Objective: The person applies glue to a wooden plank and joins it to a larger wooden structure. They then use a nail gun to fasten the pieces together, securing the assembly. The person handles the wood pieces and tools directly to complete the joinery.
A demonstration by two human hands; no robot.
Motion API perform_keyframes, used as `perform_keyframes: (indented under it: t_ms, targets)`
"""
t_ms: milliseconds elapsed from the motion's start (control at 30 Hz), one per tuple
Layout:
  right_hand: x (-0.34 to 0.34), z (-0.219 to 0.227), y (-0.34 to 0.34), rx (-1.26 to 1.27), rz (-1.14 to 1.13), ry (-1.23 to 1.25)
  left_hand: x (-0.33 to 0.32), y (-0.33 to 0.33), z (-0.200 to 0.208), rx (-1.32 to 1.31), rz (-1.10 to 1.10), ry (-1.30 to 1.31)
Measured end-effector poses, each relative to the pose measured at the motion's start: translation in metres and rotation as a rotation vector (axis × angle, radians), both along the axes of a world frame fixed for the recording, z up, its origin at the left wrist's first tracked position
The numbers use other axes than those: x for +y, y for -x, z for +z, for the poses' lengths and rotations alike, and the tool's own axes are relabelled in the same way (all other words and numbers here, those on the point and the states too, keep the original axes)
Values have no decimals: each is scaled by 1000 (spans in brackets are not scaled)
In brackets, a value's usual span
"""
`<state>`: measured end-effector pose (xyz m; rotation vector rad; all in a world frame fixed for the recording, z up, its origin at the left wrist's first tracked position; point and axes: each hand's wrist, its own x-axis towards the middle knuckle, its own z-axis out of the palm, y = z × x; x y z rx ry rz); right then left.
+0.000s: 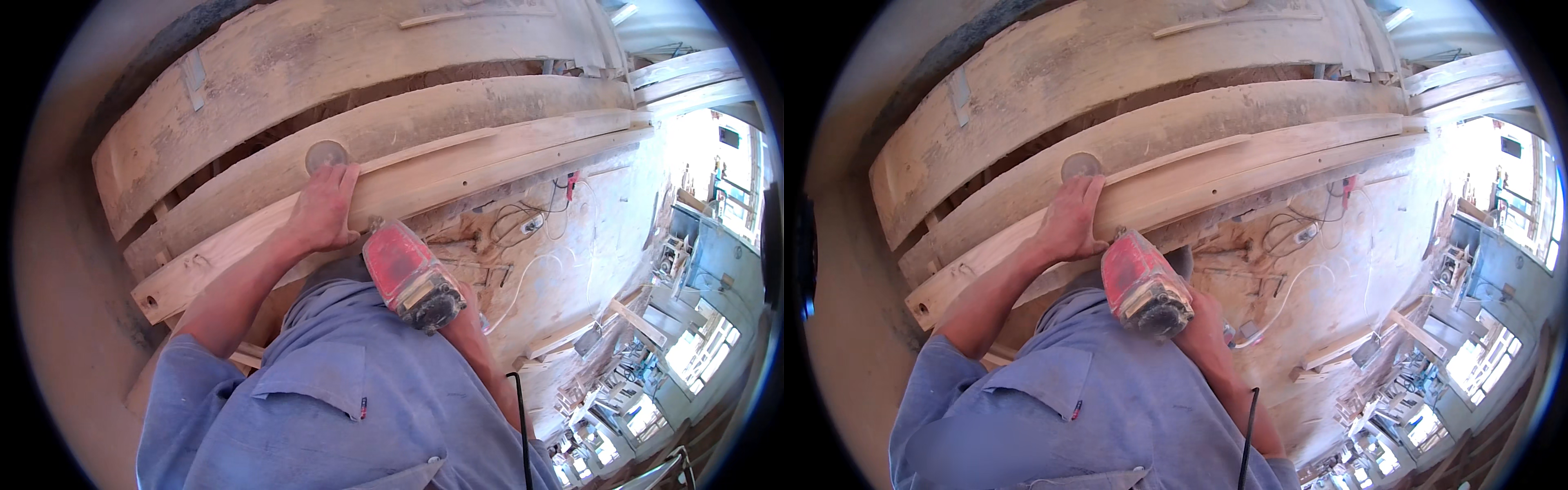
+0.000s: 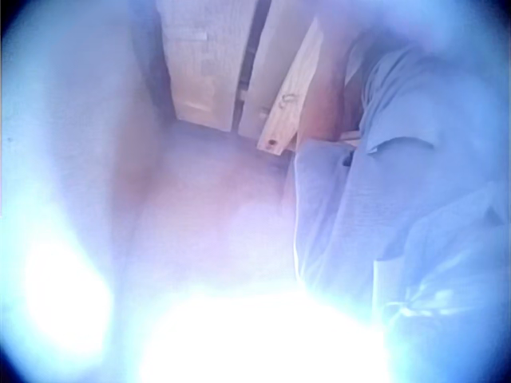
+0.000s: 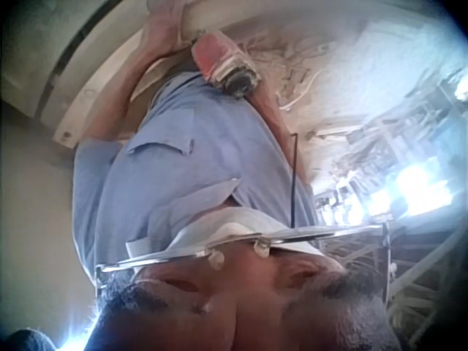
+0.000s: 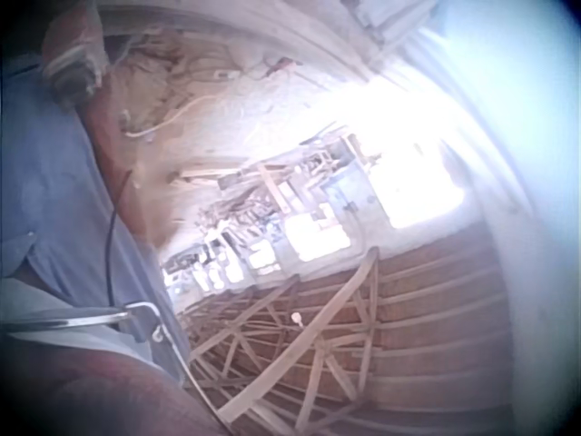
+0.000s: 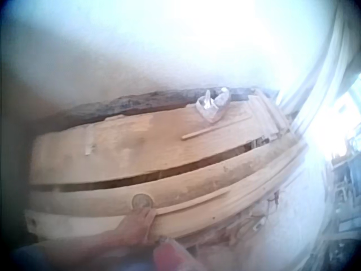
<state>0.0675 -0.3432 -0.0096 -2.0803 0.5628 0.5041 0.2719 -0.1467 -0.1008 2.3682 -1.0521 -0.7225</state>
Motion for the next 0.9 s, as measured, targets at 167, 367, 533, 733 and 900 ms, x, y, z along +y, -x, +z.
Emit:
perform_keyframes:
  t_ms: [167, 367, 533, 733, 900]
  targets:
    - [3, 20, -17, 3, 76, 47, 0, 2, -3, 2, 11, 18]
    - [-2, 19, -6, -52, -5, -18, -1, -1, 0, 11, 30, 31]
    - [-6, 6, 10, 61, -19, -55, 8, -12, -3, 82, -35, 4]
    - [3, 7, -10, 101, 202, 43, 0, -48, -4, 277, -128, -135]
    - [13, 15, -29, 105, 279, 105, -9, -54, -20, 332, -124, -175]
